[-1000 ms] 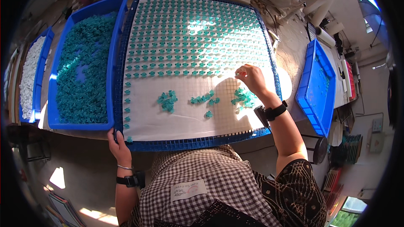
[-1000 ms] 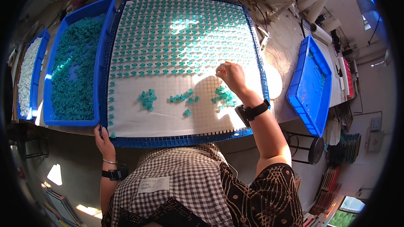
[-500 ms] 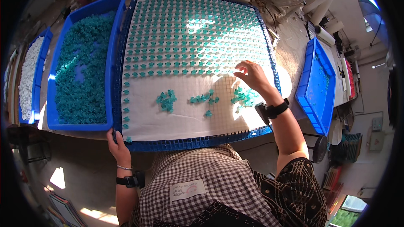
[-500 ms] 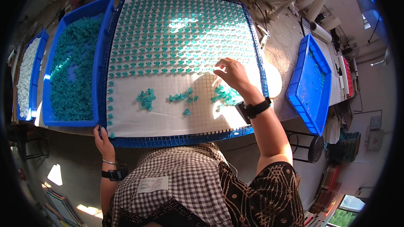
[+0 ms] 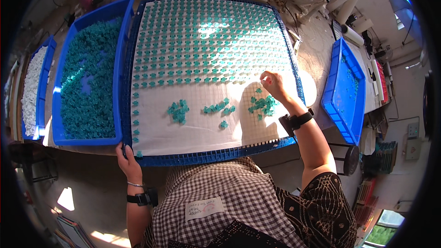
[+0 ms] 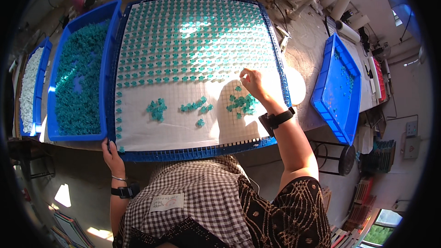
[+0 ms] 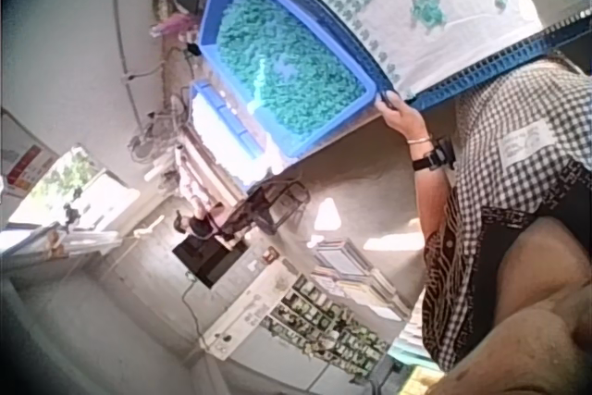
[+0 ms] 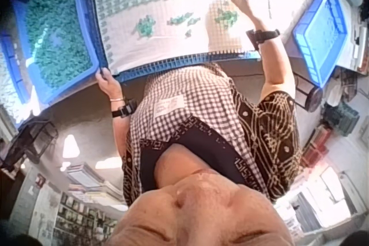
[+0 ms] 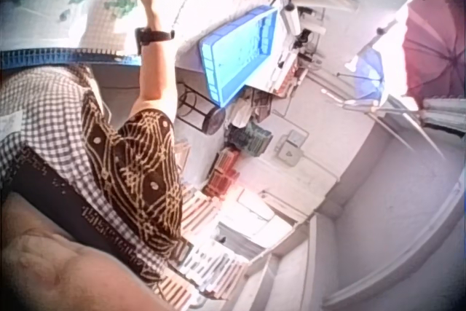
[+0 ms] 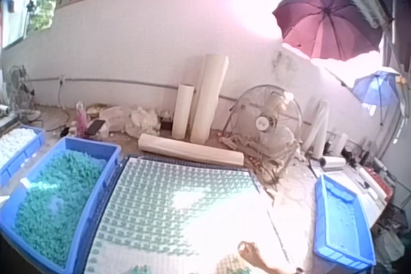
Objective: Sorting small blue plastic components and arranging them into a grid tray.
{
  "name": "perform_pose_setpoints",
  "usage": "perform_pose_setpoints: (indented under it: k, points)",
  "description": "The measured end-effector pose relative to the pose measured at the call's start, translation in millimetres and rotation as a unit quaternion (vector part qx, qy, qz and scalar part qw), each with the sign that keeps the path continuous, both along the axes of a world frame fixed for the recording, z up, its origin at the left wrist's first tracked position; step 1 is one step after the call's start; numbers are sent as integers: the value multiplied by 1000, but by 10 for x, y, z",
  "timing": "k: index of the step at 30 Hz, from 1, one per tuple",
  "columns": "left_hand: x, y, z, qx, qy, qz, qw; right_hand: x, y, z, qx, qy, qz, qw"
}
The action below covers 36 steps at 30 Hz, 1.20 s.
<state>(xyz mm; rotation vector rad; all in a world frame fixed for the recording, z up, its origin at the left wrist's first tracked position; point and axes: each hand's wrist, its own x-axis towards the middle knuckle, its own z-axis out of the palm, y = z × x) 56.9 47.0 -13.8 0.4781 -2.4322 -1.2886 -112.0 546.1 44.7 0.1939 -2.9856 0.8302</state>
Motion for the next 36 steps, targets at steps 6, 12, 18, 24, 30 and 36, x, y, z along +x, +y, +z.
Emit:
perform_pose_setpoints:
  k: [6,12,18,24,30,36]
  points:
    - [0,7,9,4,-4,4,1000,19,97,-83,-9,6,45,999]
    - [7,-3,20,1,-7,4,1000,-47,-157,115,5,36,-2,999]
    - [5,-6,-1,-3,-4,3,1000,-103,-246,61,47,40,6,998]
    - [8,-2,9,-7,-8,2,1000,-92,-238,94,44,66,16,997]
    - [10,-15,-12,-11,-8,5,1000,93,-186,101,42,-43,80,995]
    - [1,-23,-13,-3,-9,0,1000,40,48,-63,-6,23,39,999]
